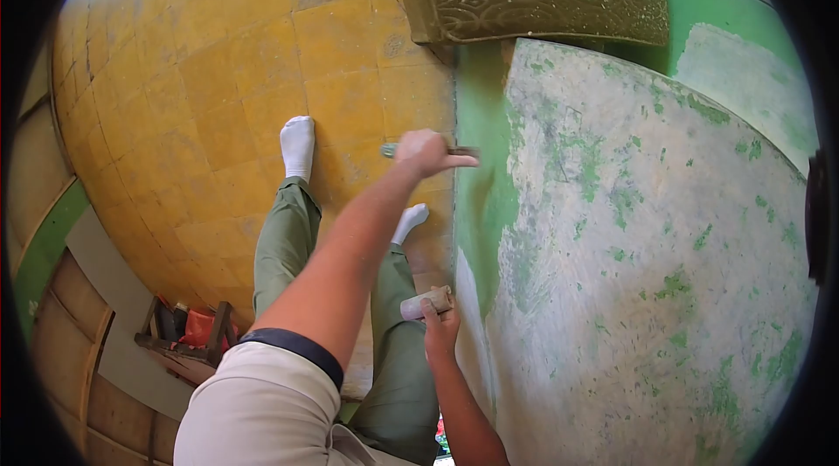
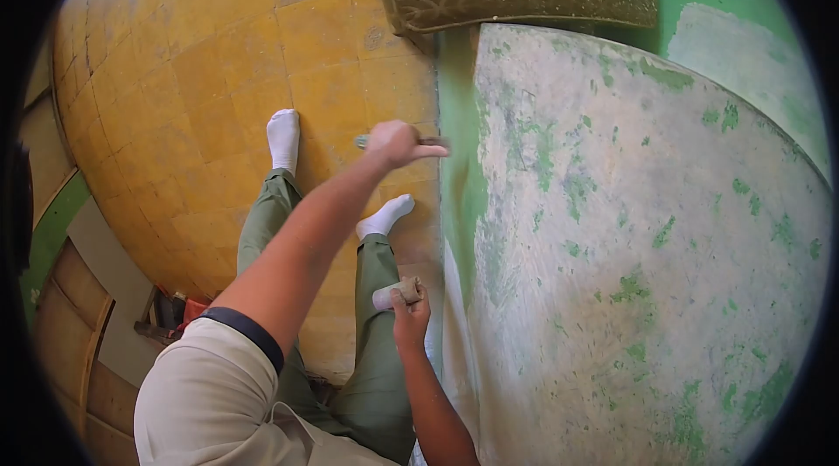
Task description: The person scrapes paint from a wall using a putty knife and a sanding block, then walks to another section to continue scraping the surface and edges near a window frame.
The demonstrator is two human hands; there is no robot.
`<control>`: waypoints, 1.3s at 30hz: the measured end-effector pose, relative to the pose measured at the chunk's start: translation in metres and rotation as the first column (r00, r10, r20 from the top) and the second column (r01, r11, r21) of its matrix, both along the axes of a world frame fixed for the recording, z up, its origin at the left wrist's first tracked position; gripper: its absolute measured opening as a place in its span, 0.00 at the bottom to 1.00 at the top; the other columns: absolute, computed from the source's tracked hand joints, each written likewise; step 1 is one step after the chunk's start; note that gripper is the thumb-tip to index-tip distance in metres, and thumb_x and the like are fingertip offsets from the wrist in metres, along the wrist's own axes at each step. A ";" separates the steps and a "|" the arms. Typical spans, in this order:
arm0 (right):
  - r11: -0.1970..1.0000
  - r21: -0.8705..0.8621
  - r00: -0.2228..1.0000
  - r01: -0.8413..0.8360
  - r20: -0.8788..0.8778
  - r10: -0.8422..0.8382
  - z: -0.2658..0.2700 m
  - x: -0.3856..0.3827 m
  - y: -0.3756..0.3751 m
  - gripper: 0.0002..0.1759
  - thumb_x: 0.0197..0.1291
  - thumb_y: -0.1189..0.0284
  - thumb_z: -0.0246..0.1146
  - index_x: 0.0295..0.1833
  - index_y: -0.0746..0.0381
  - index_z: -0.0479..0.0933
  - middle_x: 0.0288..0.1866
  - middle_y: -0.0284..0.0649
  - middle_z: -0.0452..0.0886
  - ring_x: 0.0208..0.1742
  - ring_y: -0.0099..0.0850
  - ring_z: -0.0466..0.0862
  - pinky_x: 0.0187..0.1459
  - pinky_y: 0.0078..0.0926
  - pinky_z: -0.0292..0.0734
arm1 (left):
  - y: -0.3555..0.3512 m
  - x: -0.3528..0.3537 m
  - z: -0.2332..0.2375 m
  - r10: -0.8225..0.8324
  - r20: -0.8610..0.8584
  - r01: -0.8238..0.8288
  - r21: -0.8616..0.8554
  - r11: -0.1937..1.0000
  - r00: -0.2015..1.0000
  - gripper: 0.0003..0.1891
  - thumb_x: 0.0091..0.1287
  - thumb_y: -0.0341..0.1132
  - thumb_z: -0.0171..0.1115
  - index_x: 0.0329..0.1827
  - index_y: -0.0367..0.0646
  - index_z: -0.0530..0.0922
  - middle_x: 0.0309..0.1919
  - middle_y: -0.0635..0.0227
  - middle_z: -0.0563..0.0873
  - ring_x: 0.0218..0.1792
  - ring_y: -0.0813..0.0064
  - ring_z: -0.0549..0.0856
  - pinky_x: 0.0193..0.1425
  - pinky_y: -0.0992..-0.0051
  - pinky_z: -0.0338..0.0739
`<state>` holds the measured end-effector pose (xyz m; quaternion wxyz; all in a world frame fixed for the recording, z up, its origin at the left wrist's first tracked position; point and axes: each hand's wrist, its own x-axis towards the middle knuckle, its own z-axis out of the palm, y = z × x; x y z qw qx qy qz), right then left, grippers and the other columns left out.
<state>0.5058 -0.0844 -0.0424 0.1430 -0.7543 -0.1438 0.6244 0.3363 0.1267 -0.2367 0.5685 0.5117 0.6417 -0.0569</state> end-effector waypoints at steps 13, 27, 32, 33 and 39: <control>0.957 0.130 0.965 -0.258 -0.001 0.261 0.035 -0.027 -0.009 0.20 0.59 0.73 0.62 0.55 0.67 0.67 0.46 0.37 0.74 0.45 0.25 0.77 0.46 0.24 0.75 | -0.113 -0.149 0.081 0.442 -0.133 -0.452 -0.054 0.891 0.887 0.45 0.50 0.78 0.47 0.19 0.33 0.79 0.19 0.52 0.80 0.28 0.54 0.83 0.33 0.61 0.74; 0.415 0.261 0.489 -0.872 0.520 0.700 0.190 -0.089 0.042 0.26 0.48 0.63 0.68 0.51 0.64 0.75 0.43 0.49 0.82 0.46 0.41 0.83 0.47 0.34 0.76 | -0.405 -0.323 0.331 0.766 -0.504 -0.862 0.081 0.501 0.398 0.37 0.66 0.64 0.38 0.43 0.36 0.81 0.42 0.47 0.82 0.46 0.51 0.81 0.49 0.58 0.74; 0.415 0.108 0.391 -0.903 0.603 0.695 0.239 -0.119 0.080 0.28 0.59 0.52 0.52 0.60 0.56 0.69 0.54 0.57 0.76 0.55 0.54 0.75 0.55 0.45 0.70 | -0.346 -0.327 0.442 0.905 -0.283 -0.924 0.119 0.363 0.319 0.22 0.69 0.47 0.38 0.43 0.40 0.77 0.27 0.48 0.83 0.35 0.54 0.84 0.43 0.56 0.76; 0.342 0.146 0.350 -0.928 0.655 0.669 0.242 -0.124 0.083 0.26 0.61 0.51 0.49 0.54 0.59 0.73 0.46 0.56 0.78 0.49 0.52 0.78 0.50 0.46 0.72 | -0.342 -0.332 0.435 0.900 -0.266 -0.919 0.099 0.381 0.344 0.20 0.69 0.45 0.39 0.42 0.41 0.77 0.26 0.49 0.83 0.34 0.54 0.84 0.43 0.56 0.76; 0.166 0.458 0.461 -0.873 0.665 0.587 0.221 -0.201 0.092 0.23 0.58 0.54 0.50 0.46 0.64 0.73 0.26 0.47 0.78 0.26 0.40 0.78 0.28 0.37 0.72 | -0.276 -0.381 0.462 0.607 -0.017 -0.580 0.273 0.768 0.795 0.21 0.66 0.47 0.41 0.42 0.42 0.79 0.29 0.56 0.85 0.34 0.56 0.84 0.41 0.60 0.77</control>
